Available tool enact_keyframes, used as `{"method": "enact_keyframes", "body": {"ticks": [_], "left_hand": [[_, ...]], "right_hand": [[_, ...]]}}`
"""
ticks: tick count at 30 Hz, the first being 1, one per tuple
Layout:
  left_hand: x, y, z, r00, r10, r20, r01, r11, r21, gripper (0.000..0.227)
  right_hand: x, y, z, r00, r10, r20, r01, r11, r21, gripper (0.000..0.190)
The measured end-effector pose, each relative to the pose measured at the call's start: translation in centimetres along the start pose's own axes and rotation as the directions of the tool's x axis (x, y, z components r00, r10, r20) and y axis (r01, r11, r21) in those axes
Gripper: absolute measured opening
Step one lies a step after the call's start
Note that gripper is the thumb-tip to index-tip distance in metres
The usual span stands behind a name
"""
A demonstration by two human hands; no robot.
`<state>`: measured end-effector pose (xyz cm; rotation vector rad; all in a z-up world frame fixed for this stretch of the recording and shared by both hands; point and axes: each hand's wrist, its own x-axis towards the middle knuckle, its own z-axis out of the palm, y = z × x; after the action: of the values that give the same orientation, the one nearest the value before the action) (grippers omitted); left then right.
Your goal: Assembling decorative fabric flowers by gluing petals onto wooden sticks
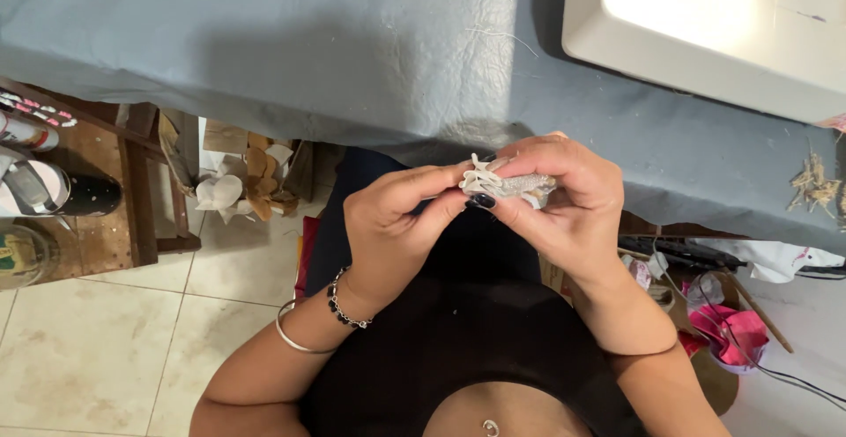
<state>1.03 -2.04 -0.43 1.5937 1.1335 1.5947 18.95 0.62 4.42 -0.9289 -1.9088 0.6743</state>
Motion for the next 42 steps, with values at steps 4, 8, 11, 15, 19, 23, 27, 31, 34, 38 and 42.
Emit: {"method": "enact_keyframes", "body": {"ticks": [4, 8, 11, 15, 19, 23, 27, 31, 34, 38, 42], "left_hand": [[0.2, -0.2, -0.3, 0.991, -0.11, -0.075, 0.096, 0.981, -0.167, 0.048], [0.9, 0.2, -0.7, 0.995, -0.023, 0.1, 0.026, 0.999, -0.03, 0.03], [0.6, -0.7, -0.4, 0.991, 0.017, 0.13, -0.021, 0.999, 0.025, 0.014], [0.3, -1.9, 0.2, 0.997, -0.04, -0.059, 0.028, 0.98, -0.197, 0.015], [0.5, -1.6, -0.3, 0.979, -0.192, 0.064, 0.198, 0.974, -0.111, 0.003], [0.7, -2.5, -0.4, 0.977, -0.168, 0.134, 0.188, 0.969, -0.157, 0.012], [1.2, -1.5, 0.5, 0.965, -0.236, 0.116, 0.255, 0.947, -0.195, 0.013], [1.2, -1.3, 1.5, 0.957, -0.278, 0.086, 0.29, 0.895, -0.339, 0.003], [1.1, -1.2, 1.8, 0.949, -0.307, 0.072, 0.314, 0.901, -0.298, 0.006], [0.4, -2.7, 1.7, 0.981, -0.189, 0.044, 0.194, 0.953, -0.232, 0.005], [0.4, -2.6, 1.6, 0.995, -0.015, 0.096, 0.032, 0.983, -0.18, 0.023]], "right_hand": [[0.2, 0.2, -0.3, 1.0, -0.002, 0.028, 0.001, 1.0, 0.022, 0.02], [1.0, -0.9, -0.9, 0.996, 0.024, 0.082, -0.025, 1.0, 0.014, 0.019], [1.8, -1.3, -1.1, 0.989, 0.03, 0.145, -0.024, 0.999, -0.044, 0.02], [2.2, -1.3, -1.8, 0.991, -0.049, 0.123, 0.041, 0.997, 0.064, 0.049], [1.9, -1.0, -4.3, 0.963, 0.028, 0.268, -0.06, 0.992, 0.111, 0.111], [1.5, -0.1, -5.1, 0.955, 0.116, 0.271, -0.21, 0.913, 0.349, 0.06], [1.0, 0.1, -5.0, 0.949, 0.156, 0.273, -0.224, 0.945, 0.238, 0.027], [0.4, 0.2, -4.6, 0.948, 0.236, 0.212, -0.281, 0.935, 0.216, 0.018], [-0.4, 0.6, -4.0, 0.917, 0.348, 0.193, -0.398, 0.817, 0.418, 0.02], [-0.5, 0.4, -3.1, 0.887, 0.457, 0.064, -0.45, 0.826, 0.339, 0.012], [0.2, -0.3, -3.3, 0.99, 0.064, -0.126, -0.078, 0.991, -0.108, 0.009]]}}
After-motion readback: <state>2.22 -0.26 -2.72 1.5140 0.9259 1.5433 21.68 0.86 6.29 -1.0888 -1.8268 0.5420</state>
